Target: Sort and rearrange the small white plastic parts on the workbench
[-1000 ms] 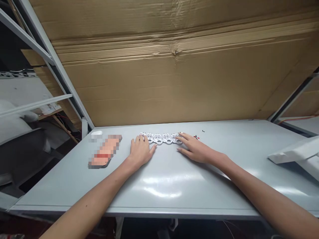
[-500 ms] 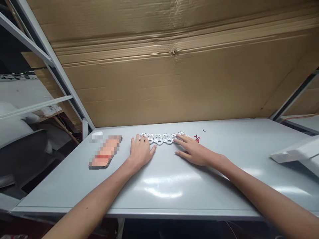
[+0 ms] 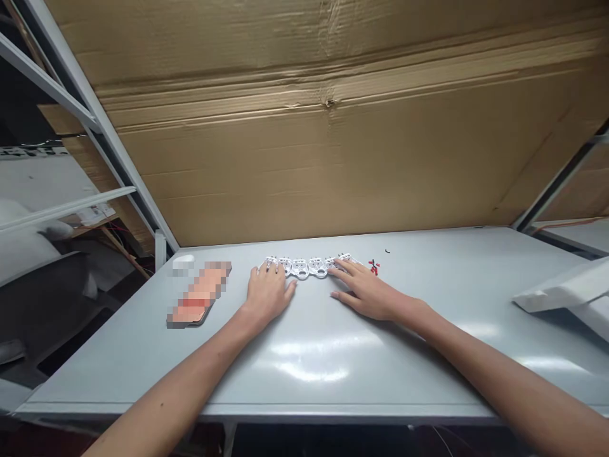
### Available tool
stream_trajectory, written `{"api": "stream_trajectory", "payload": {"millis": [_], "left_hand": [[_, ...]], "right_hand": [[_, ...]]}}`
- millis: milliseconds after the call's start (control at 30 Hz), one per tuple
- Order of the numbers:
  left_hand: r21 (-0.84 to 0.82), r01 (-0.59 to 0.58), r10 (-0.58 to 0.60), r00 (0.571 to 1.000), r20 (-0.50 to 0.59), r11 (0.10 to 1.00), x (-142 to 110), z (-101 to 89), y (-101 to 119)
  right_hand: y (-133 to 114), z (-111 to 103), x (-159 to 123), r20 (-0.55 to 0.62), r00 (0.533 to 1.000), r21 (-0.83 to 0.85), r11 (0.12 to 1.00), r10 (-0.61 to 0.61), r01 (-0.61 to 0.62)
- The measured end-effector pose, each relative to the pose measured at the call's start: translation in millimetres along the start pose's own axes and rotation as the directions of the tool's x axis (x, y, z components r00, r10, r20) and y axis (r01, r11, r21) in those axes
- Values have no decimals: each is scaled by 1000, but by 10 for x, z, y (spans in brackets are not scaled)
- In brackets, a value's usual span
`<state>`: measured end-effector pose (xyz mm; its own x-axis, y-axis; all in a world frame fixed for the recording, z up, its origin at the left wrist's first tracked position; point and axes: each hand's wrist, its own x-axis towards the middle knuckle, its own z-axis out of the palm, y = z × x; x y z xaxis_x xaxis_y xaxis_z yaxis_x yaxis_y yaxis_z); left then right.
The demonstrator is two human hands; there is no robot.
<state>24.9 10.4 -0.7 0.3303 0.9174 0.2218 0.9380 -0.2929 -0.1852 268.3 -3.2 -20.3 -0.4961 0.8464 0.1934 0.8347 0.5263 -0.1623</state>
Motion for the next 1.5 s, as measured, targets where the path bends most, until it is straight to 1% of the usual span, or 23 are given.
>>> {"api": "stream_trajectory", "payload": {"millis": [67, 133, 267, 400, 500, 600, 733, 833, 1033, 1100, 1200, 1267, 1500], "left_hand": [[-33, -47, 47, 999, -3, 998, -17, -27, 19], [-61, -68, 69, 997, 24, 996, -46, -44, 46], [-105, -2, 16, 991, 135, 994, -106, -51, 104], [-158, 49, -3, 961, 278, 986, -128, -72, 127], [-162, 61, -5, 947, 322, 985, -126, -95, 128], [-170, 65, -6, 945, 326, 983, -119, -102, 122], [-197, 47, 15, 952, 305, 979, -99, -88, 96], [-206, 29, 33, 956, 292, 978, -75, -68, 76], [-218, 54, 9, 960, 278, 975, -53, -25, 83], [-232, 30, 33, 964, 265, 972, -62, -25, 85], [-266, -24, 103, 952, 288, 964, -77, -39, 74], [-283, -36, 127, 942, 310, 959, -80, -45, 61], [-297, -29, 126, 941, 314, 955, -31, -19, 29]], "right_hand": [[-10, 1, 0, 5, 1000, -7, 1000, 4, -4], [-18, -1, 1, 7, 1000, 6, 1000, 0, 0], [-44, -2, 7, 41, 999, 47, 999, -20, 18], [-74, 8, 12, 93, 995, 28, 999, -36, 33], [-88, 9, 15, 97, 995, 17, 999, -35, 34], [-95, 2, 21, 112, 993, 20, 999, -34, 32], [-89, 6, 41, 126, 992, 28, 999, -22, 19], [-65, 23, 65, 113, 993, 38, 999, -24, 20], [-28, 34, 106, 101, 995, 47, 999, -26, 22], [-32, 26, 109, 101, 995, 43, 999, -22, 18], [-49, 7, 106, 95, 995, 20, 1000, -25, 23], [-64, -6, 103, 95, 995, 0, 1000, -22, 22], [-84, -23, 113, 115, 993, 0, 1000, -7, 7]]}}
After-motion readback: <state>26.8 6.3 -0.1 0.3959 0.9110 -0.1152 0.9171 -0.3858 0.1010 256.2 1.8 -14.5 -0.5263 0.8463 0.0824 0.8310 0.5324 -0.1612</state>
